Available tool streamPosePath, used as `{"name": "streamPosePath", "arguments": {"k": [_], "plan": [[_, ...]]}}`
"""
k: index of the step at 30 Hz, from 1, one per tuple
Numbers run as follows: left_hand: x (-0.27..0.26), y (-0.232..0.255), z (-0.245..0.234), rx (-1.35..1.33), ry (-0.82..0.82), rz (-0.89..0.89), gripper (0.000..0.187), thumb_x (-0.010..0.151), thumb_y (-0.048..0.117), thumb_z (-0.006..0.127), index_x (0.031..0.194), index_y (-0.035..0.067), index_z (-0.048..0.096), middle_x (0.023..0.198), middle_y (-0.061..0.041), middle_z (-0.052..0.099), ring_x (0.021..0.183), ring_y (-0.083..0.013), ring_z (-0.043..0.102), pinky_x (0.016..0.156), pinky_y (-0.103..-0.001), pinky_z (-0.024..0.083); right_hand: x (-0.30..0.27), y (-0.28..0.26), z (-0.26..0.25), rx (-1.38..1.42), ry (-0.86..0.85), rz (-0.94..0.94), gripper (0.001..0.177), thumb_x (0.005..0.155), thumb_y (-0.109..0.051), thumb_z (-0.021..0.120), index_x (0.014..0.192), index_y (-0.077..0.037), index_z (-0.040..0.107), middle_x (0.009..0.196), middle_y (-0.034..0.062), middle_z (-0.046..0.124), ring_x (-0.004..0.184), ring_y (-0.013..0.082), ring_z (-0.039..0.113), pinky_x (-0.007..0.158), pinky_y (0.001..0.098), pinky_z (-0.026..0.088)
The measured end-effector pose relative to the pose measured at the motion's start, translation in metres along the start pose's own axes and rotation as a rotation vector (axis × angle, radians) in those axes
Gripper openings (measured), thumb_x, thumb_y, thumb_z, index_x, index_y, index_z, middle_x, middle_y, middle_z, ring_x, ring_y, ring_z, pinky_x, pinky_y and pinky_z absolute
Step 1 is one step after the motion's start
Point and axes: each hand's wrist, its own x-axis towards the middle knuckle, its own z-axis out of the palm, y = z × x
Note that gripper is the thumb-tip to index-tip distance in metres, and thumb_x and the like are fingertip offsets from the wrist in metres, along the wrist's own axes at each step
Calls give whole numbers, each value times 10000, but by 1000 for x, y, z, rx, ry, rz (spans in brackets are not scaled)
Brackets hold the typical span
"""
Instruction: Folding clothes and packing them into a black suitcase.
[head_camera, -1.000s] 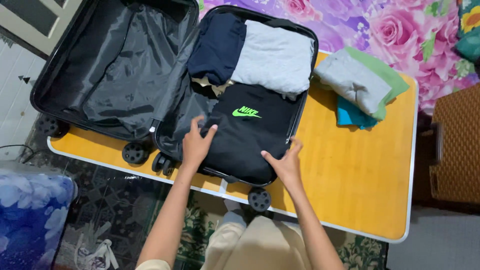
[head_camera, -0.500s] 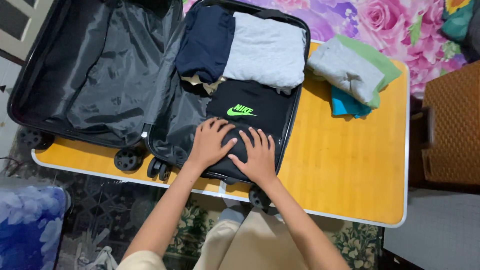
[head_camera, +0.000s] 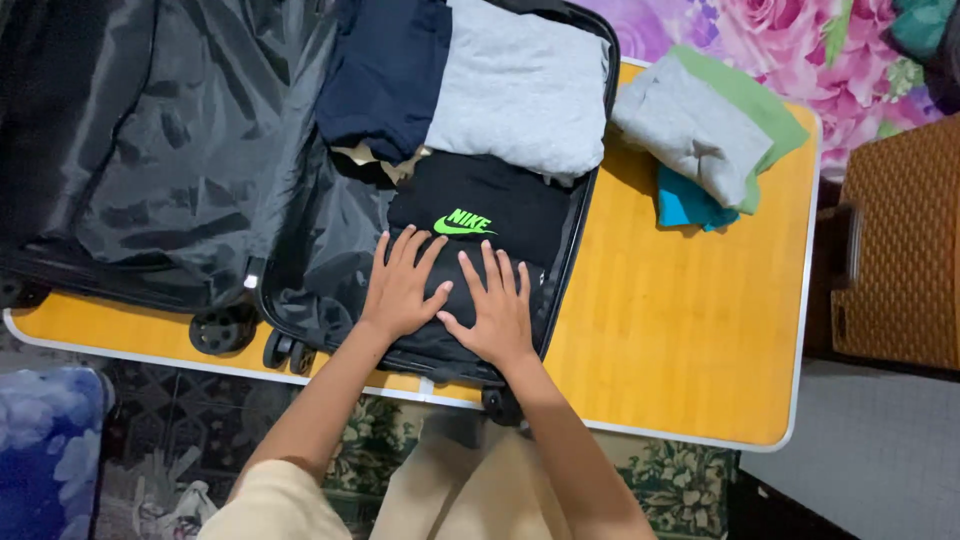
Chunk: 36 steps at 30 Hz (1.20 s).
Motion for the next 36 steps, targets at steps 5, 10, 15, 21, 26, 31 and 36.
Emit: {"name": "streamPosePath", "arguments": {"k": [5,10,15,21,26,31,36], "plan": [[-5,-4,7,-35,-38,-25,705,869,466,633,1467,108,525,1436,-167,519,1439,-369,381,1213,-580,198,1,3,5,-5,-19,-2,892,781,-546,755,1545,-190,463,1617,193,364,1467,414,355,1201,636,209],[-3,-10,16,-41,-47,-53,730,823,471,666,1449,120,541,1424,-155,532,1434,-355,384,1201,-581,207,3,7,15,8,-24,7,886,760,-520,758,1533,-194,473,1615,194,368,1474,418,344,1206,641,194],[-2,-15,24,-96,-30,-66,700,794,456,689,1398,125,566,1386,-122,553,1427,-332,398,1209,-578,211,4,15,26,34,-7,36,849,753,-493,756,1506,-196,502,1609,174,381,1481,412,334,1223,646,175],[-4,-14,29,-67,-33,-113,654,825,452,673,1394,145,574,1387,-100,542,1439,-311,403,1225,-561,221,5,13,28,38,14,25,829,767,-477,740,1508,-188,507,1615,171,377,1486,411,329,1230,635,168],[-1,-13,27,-31,-23,-91,644,849,461,652,1404,145,572,1393,-109,532,1432,-319,395,1195,-577,223,5,11,24,-14,41,6,809,797,-473,723,1518,-183,495,1619,173,362,1487,410,321,1226,634,173],[-8,-10,23,91,60,-34,614,928,486,629,1437,146,581,1420,-112,539,1435,-311,393,1167,-632,199,0,9,12,-11,24,1,765,873,-511,675,1537,-188,476,1633,167,355,1494,400,319,1222,624,181],[-8,14,-30,226,139,81,643,872,527,685,1312,61,622,1349,-159,587,1296,-357,491,1105,-620,315,-12,10,-13,-137,1,-100,799,911,-634,637,1546,-175,481,1613,169,362,1472,379,320,1147,595,246]]}}
